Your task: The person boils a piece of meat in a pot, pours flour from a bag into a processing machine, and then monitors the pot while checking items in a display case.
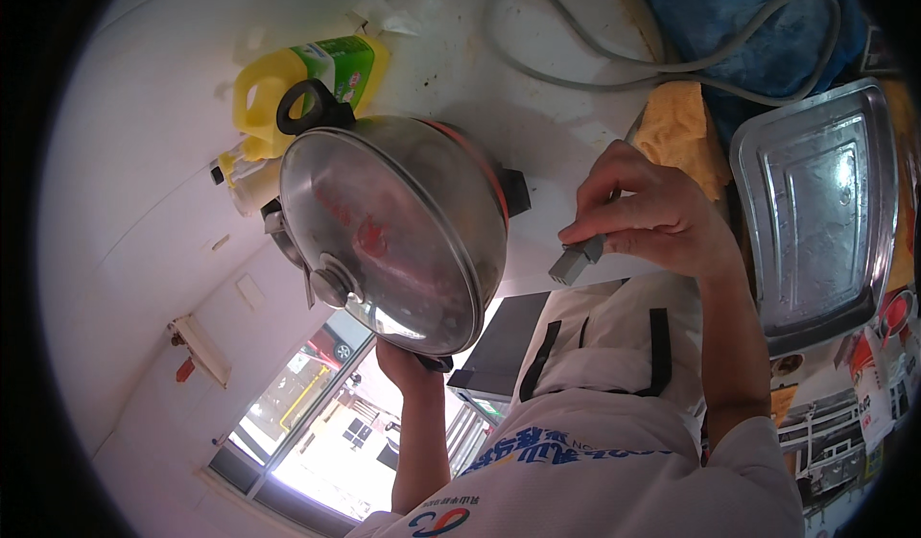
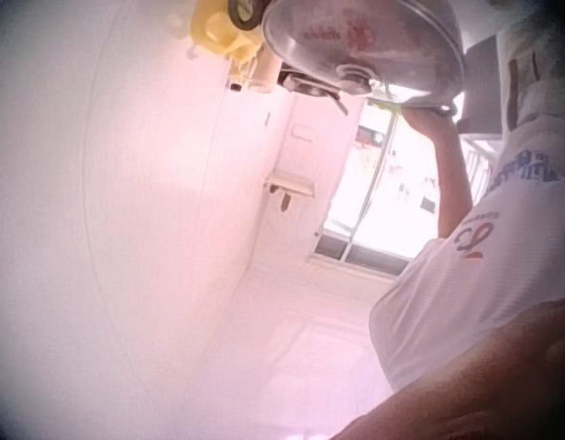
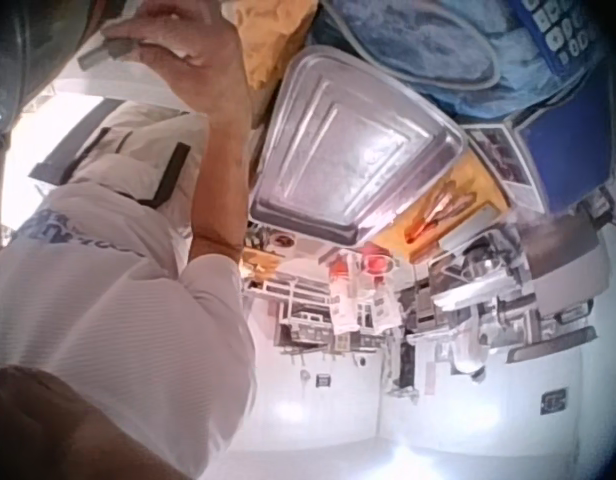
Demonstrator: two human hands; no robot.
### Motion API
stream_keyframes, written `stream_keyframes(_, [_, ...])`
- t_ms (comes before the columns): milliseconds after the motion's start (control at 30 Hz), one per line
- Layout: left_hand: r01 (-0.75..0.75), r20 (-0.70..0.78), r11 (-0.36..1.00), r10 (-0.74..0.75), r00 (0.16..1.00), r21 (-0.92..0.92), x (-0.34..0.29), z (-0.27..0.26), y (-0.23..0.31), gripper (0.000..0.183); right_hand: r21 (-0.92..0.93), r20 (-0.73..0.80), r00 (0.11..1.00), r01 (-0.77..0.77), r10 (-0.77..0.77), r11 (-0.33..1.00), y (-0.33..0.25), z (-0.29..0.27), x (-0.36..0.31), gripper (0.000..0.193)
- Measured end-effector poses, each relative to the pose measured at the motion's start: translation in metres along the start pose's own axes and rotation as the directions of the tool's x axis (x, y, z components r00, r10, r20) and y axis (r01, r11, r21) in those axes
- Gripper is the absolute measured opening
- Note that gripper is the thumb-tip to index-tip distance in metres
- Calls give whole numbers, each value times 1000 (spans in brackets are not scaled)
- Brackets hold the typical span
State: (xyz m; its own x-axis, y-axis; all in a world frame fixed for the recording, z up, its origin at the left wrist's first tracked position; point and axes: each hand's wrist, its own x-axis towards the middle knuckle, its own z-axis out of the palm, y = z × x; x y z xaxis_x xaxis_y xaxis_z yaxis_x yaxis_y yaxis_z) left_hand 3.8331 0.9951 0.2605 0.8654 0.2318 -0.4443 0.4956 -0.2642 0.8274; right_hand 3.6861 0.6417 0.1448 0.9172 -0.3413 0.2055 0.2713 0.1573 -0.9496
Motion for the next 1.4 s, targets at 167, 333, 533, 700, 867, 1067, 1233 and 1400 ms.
stream_keyframes(167, [-109,34,976,104,994,188,2,-11,-5,34,43,-7,1000,19,-19,999,5,1,2,30])
stream_keyframes(333, [-94,33,977,89,996,194,0,-6,-4,35,-96,-15,946,-325,325,941,-6,2,7,40])
stream_keyframes(533, [34,-31,986,-29,999,165,3,-6,-3,48,-562,-194,902,-424,385,711,9,12,9,18])
stream_keyframes(700, [104,-17,992,-103,995,66,4,-18,-3,56,-597,-231,908,-416,349,687,35,24,12,11])
stream_keyframes(867, [43,-95,992,-31,995,118,-7,17,0,50,-663,-183,920,-376,347,648,49,27,18,12])
stream_keyframes(1067, [24,49,982,-34,998,185,28,-55,-5,37,-612,-214,944,-330,251,719,59,29,16,15])
stream_keyframes(1233, [-49,200,964,-4,980,260,31,-60,-6,37,-575,-213,941,-337,262,746,61,27,17,13])
stream_keyframes(1400, [-463,563,719,122,818,518,47,-91,3,32,-622,-185,947,-320,263,714,58,30,17,12])
